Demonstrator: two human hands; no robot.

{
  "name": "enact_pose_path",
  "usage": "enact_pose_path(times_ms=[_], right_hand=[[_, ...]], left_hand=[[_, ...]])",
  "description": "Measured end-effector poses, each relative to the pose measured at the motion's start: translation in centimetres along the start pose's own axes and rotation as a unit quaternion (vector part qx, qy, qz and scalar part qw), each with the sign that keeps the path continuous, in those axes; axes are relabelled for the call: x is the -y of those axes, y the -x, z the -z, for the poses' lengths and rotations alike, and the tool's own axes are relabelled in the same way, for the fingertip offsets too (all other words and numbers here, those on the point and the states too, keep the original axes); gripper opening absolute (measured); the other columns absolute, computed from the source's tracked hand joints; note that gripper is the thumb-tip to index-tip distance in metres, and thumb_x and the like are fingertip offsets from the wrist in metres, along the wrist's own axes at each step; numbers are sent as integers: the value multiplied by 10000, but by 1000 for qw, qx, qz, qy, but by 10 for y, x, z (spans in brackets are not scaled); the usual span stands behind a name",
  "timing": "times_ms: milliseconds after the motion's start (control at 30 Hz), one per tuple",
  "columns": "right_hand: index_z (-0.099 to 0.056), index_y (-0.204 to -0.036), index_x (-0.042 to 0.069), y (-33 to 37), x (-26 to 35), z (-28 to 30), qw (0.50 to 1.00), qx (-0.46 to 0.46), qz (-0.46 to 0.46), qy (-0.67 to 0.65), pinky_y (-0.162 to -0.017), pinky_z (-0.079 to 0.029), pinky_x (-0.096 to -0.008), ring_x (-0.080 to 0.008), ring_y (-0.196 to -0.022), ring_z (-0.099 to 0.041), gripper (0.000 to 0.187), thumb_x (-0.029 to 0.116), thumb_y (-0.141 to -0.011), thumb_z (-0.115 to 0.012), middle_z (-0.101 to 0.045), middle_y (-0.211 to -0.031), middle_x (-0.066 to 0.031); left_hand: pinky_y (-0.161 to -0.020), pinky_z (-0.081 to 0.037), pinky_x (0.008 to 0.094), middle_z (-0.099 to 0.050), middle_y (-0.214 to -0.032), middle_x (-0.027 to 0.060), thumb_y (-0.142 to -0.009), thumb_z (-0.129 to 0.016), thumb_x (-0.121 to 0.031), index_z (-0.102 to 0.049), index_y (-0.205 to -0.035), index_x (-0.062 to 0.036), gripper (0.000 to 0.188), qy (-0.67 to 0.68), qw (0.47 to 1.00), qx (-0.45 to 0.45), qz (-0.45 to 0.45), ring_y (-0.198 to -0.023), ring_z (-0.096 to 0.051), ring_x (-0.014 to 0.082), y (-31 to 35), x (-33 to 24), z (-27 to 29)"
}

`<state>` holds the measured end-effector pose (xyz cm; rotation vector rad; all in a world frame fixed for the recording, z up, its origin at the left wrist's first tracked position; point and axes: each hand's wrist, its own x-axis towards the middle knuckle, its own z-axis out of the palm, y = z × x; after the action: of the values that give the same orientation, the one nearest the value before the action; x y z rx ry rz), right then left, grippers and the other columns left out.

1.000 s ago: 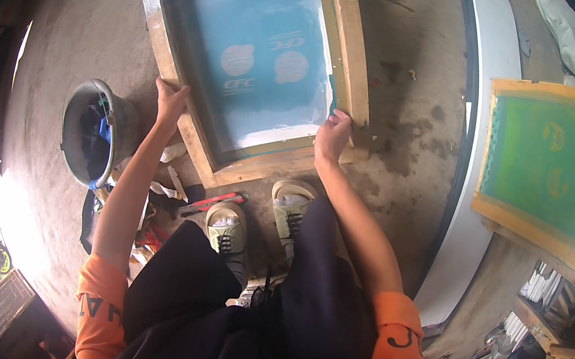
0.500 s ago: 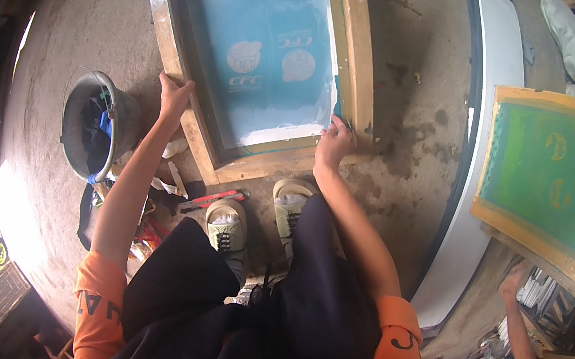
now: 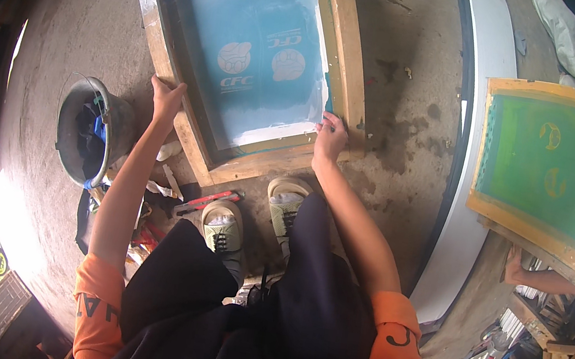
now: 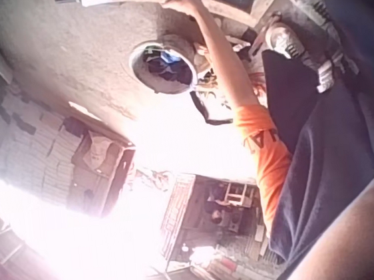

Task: The person applies white tape to the edges of a wooden frame containing a blue screen. They smooth the tape along each side, peel off excess pieces, and discard them into a nearby bucket. The person repeats this process around the frame's perimeter.

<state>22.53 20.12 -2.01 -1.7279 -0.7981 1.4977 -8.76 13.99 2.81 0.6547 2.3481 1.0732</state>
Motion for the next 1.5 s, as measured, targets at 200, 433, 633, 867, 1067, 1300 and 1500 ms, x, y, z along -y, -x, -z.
enact_pose_path(times_ms=[200,433,633,867,1067,1300,1500], right_hand=[[-645,-993,-14,-8,-4,1,982,107,81,131,-701,-453,-220,-133,-792,-556,224,-50,-830,-496,-543,-993,-104],[-565,-1090,-6,18,-4,-17,996,-55,57,-50,-833,-411,-328,-229,-936,-520,297,-50,-815,-463,-504,-1024,-130],[-513,-1159,34,7,-9,-5,984,1,127,127,-808,-441,-274,-157,-902,-508,329,-67,-850,-464,-487,-1042,-77],[-509,-1116,16,-4,-18,1,966,16,179,185,-783,-460,-266,-131,-841,-514,236,-31,-890,-461,-499,-990,-72],[-524,-1074,4,7,-12,-7,980,-1,146,139,-832,-458,-322,-193,-926,-496,222,-26,-869,-445,-505,-1009,-108],[-565,-966,-41,2,-4,-7,986,-77,128,74,-610,-536,-283,-180,-733,-599,126,3,-849,-550,-569,-918,-131],[-560,-926,-59,1,-1,-11,970,-70,184,146,-463,-501,-275,-189,-538,-604,141,62,-858,-584,-600,-837,-134]], left_hand=[[-864,-464,376,-552,-1092,222,-715,-662,-115,-280,-1298,-12,705,11,1000,1,15,-996,-583,318,-4,2,3],[-847,-459,368,-536,-1067,196,-729,-656,-118,-278,-1295,-23,687,11,1000,2,16,-984,-569,297,-2,5,5],[-818,-458,346,-517,-1053,148,-759,-646,-121,-286,-1273,-22,635,-6,1000,4,9,-962,-555,242,-3,5,1],[-852,-463,384,-555,-1078,228,-713,-662,-116,-273,-1297,-19,708,18,999,14,35,-987,-582,331,1,-7,0],[-864,-462,388,-555,-1098,235,-714,-662,-107,-262,-1311,-20,724,10,1000,-3,1,-1010,-578,340,-2,5,3],[-872,-460,384,-544,-1109,234,-710,-668,-101,-267,-1306,-16,724,29,1000,6,5,-1023,-572,334,-2,3,2],[-867,-464,383,-541,-1104,229,-707,-674,-99,-270,-1304,-18,725,16,1000,-6,-3,-1012,-574,329,-4,6,0]])
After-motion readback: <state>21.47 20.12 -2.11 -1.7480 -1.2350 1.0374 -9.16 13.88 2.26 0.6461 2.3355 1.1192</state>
